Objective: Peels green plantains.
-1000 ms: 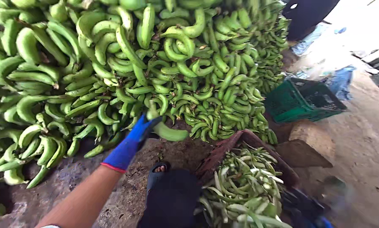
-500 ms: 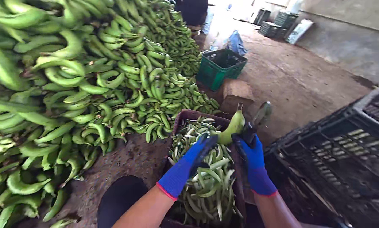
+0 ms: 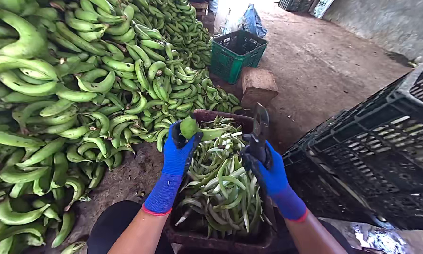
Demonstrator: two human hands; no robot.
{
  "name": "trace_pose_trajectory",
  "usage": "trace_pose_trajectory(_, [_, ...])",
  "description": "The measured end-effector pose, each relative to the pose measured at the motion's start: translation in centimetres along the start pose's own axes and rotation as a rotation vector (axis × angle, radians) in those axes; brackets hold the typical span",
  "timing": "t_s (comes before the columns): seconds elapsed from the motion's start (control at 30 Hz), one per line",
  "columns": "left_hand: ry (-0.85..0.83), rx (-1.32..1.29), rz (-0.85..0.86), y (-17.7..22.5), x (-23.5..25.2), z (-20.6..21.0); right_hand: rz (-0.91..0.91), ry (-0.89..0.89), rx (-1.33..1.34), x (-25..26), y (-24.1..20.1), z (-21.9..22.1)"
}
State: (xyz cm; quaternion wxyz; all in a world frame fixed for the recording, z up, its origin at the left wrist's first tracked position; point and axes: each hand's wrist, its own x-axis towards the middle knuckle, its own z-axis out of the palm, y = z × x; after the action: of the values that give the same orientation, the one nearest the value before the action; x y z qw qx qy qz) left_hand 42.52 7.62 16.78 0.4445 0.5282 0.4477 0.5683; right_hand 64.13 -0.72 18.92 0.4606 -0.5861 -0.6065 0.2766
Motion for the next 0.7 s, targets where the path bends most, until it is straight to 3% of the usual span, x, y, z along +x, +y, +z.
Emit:
trace_pose_trajectory(0.1, [-0.137,-0.074,0.082,0.1,-0.8,-0.9,0.629,-0.502,-0.073,1.7,1.5,0.3])
trace_pose_trajectory(0.17, [-0.232,-0.173,0.043,0.7,-0.1,-1.7,0.763,-0.623,-0.032,2.1,3.1,0.9])
trace_pose_trajectory(0.27, [-0.291,-0.194,-0.078,0.7,0.5,-2.5,0.54,-0.532,0.042,1.3,2.6,0.1])
trace_pose_trajectory(0.5, [-0.256,-0.066,-0.156,0.5,1.2,-2.4,-0.393,-0.347,-0.394,-0.9,3.2,0.0])
trace_pose_trajectory(0.6, [-0.373,-0.055,-0.147,0.7,-0.3,-1.3,-0.448,-0.255,-0.509,-0.2,2.5,0.5])
trace_pose_trajectory(0.7, [-0.445,-0.11,-0.23,1.5,-1.8,0.0,-0.304,-0.005,-0.635,2.1,1.9,-1.1])
